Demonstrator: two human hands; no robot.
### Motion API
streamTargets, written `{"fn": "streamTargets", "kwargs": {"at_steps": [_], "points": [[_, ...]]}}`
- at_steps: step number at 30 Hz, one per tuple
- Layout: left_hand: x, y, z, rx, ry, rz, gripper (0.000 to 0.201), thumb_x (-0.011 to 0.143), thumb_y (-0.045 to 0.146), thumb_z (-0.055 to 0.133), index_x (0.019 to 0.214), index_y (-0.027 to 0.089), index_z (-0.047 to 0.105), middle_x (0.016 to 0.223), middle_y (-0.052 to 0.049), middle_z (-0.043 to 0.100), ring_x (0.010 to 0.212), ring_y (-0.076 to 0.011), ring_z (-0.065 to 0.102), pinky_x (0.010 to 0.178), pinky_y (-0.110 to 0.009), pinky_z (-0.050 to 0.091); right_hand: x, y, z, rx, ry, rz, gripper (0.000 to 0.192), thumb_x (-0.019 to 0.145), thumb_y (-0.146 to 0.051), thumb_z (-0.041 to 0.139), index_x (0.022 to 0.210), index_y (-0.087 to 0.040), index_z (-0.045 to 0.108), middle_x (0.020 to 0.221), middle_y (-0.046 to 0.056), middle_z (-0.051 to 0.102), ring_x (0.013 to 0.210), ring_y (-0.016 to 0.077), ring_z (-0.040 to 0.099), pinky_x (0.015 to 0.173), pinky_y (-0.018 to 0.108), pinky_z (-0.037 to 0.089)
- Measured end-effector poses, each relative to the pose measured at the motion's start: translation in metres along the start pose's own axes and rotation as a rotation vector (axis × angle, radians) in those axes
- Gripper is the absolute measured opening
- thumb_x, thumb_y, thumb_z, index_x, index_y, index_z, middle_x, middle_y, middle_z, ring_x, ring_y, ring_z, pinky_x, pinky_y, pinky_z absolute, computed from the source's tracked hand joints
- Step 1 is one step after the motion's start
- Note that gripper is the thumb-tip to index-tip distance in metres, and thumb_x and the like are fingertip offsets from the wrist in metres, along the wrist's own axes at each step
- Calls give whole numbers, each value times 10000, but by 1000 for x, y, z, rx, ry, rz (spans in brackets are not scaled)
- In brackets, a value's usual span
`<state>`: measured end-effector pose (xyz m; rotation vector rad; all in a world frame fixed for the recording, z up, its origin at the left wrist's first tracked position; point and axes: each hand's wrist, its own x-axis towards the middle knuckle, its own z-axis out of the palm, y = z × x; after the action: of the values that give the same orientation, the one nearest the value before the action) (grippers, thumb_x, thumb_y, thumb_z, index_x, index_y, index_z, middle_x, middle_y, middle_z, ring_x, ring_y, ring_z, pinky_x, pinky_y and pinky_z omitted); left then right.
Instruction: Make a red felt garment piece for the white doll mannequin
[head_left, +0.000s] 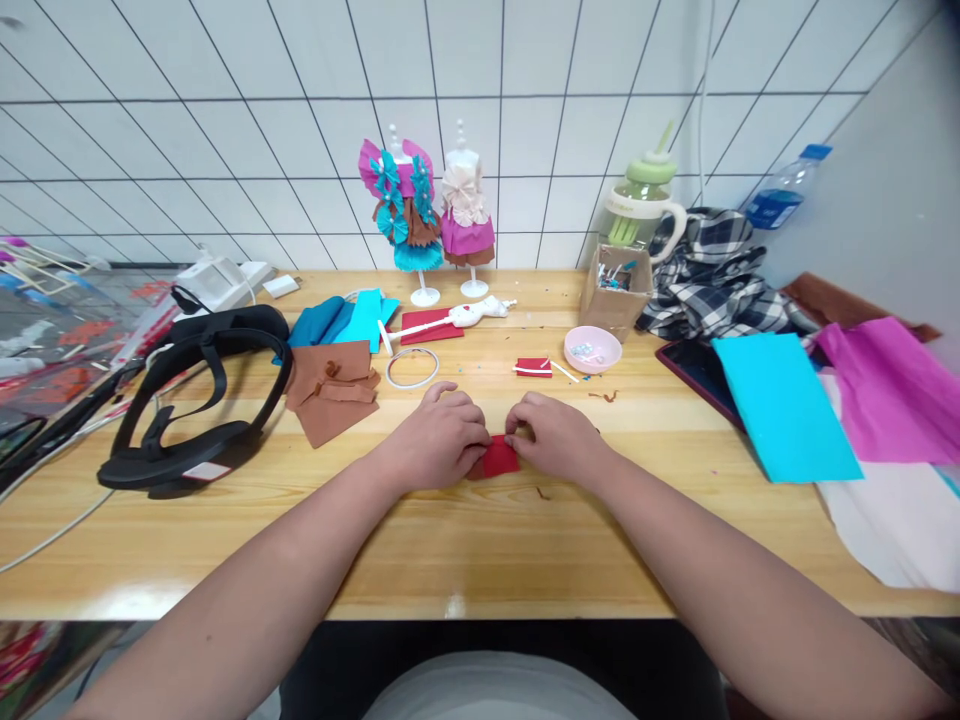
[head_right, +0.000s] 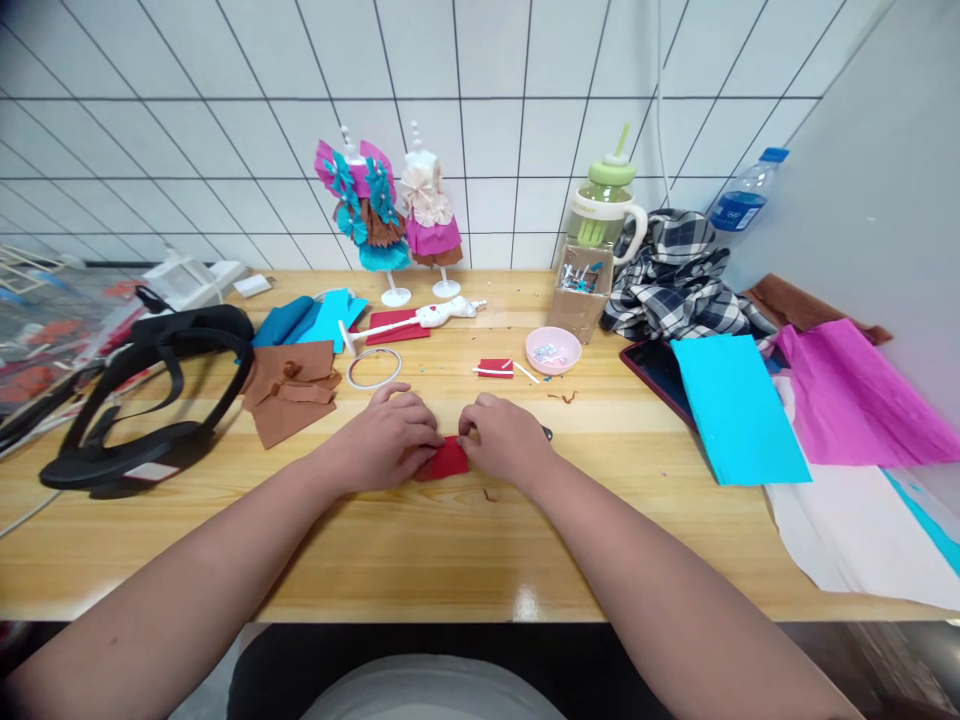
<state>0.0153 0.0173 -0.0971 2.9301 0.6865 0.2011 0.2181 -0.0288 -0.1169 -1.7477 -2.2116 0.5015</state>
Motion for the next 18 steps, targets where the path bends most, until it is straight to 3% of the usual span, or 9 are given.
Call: {"fn": "streamTargets", "kwargs": {"at_steps": [2, 4, 6, 9, 11, 13, 18], "points": [[0, -3, 0, -42, 48, -40, 169, 863, 327, 587, 914, 270, 737, 899, -25, 704, 926, -212, 572, 1001, -449, 312, 1, 1, 1, 39, -11, 12, 83, 807, -221, 597, 826, -234, 677, 913, 16, 644, 844, 166, 596, 697, 269, 395], [-1, -9, 0, -91, 170, -138, 236, 882, 402, 571, 961, 246, 729, 940, -47, 695, 931, -215, 579, 918, -400, 384, 2, 4, 0, 94, 19, 25, 65, 794, -202, 607, 803, -227, 666, 883, 11, 646, 822, 161, 595, 699, 267, 404], [-4, -16, -2, -125, 335, -262, 282, 915, 416, 526, 980, 220, 718, 947, -61, 688, 932, -209, 588, 861, -363, 418, 2, 7, -2, 155, 178, 50, 44, 807, -204, 612, 811, -220, 652, 873, 14, 647, 821, 165, 595, 714, 270, 420], [-9, -23, -6, -105, 528, -383, 271, 930, 402, 509, 991, 223, 703, 980, -58, 685, 975, -206, 591, 901, -370, 403, 2, 10, -5, 209, 530, 40, 66, 864, -250, 593, 866, -211, 645, 965, 50, 646, 900, 186, 593, 776, 291, 446], [-11, -21, -9, -67, 580, -388, 288, 897, 446, 557, 1051, 238, 685, 1039, -59, 675, 1028, -221, 578, 945, -395, 366, 2, 10, -4, 183, 587, -54, 77, 874, -259, 598, 872, -212, 658, 1026, 68, 639, 971, 198, 582, 836, 307, 446], [-10, -16, -10, -41, 531, -337, 372, 828, 525, 625, 1086, 261, 673, 1080, -59, 663, 1063, -243, 557, 974, -422, 323, 2, 10, -2, 114, 476, -166, 53, 853, -239, 631, 842, -215, 677, 1045, 62, 641, 1001, 206, 569, 872, 319, 434], [-2, 0, -2, -55, 183, -219, 502, 667, 609, 734, 1045, 285, 668, 1099, -47, 660, 1074, -279, 521, 1001, -490, 227, 4, 12, 2, 41, 235, -220, 9, 816, -208, 684, 808, -206, 686, 1026, 31, 645, 941, 180, 556, 832, 304, 418]]}}
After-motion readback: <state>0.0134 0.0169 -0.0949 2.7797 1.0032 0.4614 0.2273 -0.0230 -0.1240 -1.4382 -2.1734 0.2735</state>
